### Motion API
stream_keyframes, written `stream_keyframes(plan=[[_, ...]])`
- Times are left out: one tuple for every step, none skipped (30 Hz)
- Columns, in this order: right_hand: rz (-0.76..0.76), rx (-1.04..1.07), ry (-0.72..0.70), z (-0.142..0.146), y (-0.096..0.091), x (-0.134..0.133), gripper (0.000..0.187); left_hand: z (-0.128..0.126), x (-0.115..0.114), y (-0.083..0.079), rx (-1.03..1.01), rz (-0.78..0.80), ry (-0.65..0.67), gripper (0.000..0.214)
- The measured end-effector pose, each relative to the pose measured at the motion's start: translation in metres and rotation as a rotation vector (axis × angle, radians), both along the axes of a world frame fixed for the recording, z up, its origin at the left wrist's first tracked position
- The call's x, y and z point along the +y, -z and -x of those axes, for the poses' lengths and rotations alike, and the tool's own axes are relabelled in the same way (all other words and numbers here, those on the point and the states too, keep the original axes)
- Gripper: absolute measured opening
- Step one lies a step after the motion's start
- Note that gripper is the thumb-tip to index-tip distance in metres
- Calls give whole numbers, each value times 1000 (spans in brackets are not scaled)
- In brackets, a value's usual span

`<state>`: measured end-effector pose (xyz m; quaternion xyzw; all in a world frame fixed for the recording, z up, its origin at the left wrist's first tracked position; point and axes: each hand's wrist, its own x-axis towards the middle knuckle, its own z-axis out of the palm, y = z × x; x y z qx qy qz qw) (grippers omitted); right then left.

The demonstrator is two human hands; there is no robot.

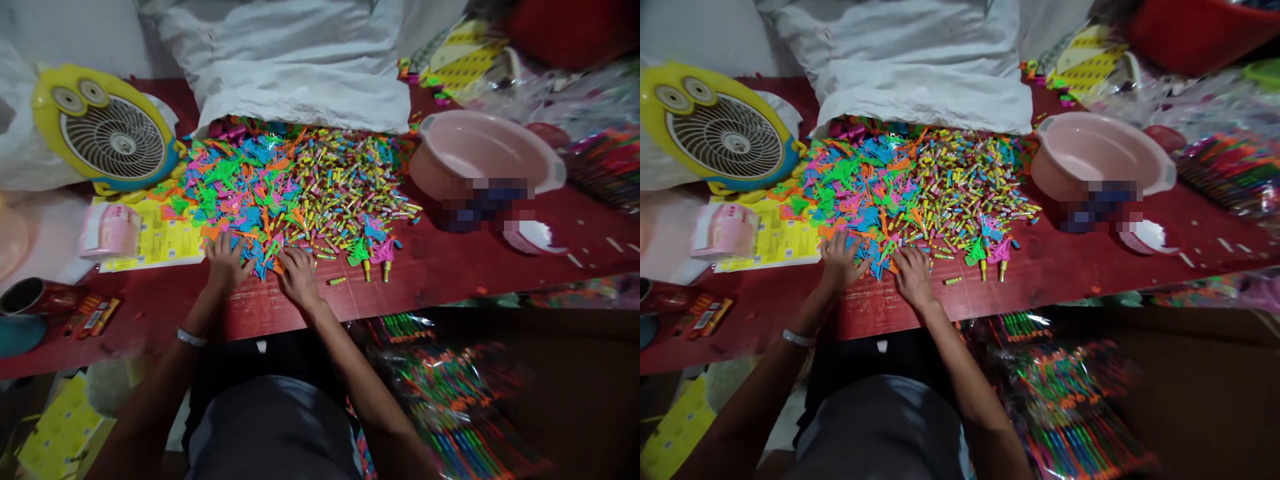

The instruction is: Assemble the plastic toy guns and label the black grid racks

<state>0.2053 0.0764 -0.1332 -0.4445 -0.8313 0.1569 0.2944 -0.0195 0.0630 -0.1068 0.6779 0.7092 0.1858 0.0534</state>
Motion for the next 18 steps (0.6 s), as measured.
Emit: stream_keyframes(plan=[[1, 15, -20, -2, 0, -5, 41, 0, -8, 1, -10, -15, 10, 57], [3, 32, -30, -3, -1, -8, 41, 1, -16, 2, -23, -22, 12, 55], [8, 48, -30, -4, -2, -11, 42, 3, -23, 2, -34, -24, 4, 53], [16, 59, -21, -6, -3, -13, 42, 5, -31, 1, -43, -21, -12, 50], [27, 66, -4, -7, -4, -15, 43, 7, -37, 0, -48, -16, -33, 48], [43, 69, 15, -8, -6, -16, 44, 9, -44, -1, -50, -10, -51, 46], [61, 71, 31, -9, -8, -16, 44, 10, -50, -2, -51, -5, -63, 44], [78, 75, 45, -10, -10, -15, 43, 11, -55, -3, -49, -3, -71, 43], [93, 82, 54, -12, -13, -14, 42, 10, -59, -5, -48, -11, -77, 42], [103, 94, 60, -13, -16, -12, 42, 7, -62, -6, -49, -29, -84, 42], [108, 110, 62, -14, -20, -10, 41, 3, -63, -6, -55, -56, -92, 41], [112, 132, 61, -14, -23, -8, 42, -2, -64, -7, -67, -85, -94, 40], [122, 160, 57, -15, -27, -5, 42, -9, -63, -7, -86, -107, -82, 39], [143, 201, 56, -17, -30, -3, 41, -17, -61, -7, -110, -116, -54, 39], [173, 252, 65, -19, -32, -1, 40, -26, -58, -6, -134, -110, -16, 39], [205, 313, 94, -22, -34, 1, 38, -34, -55, -5, -152, -91, 25, 39], [237, 376, 139, -26, -36, 2, 37, -41, -51, -4, -160, -65, 57, 39], [258, 435, 201, -31, -38, 3, 36, -48, -48, -3, -158, -38, 77, 40]])
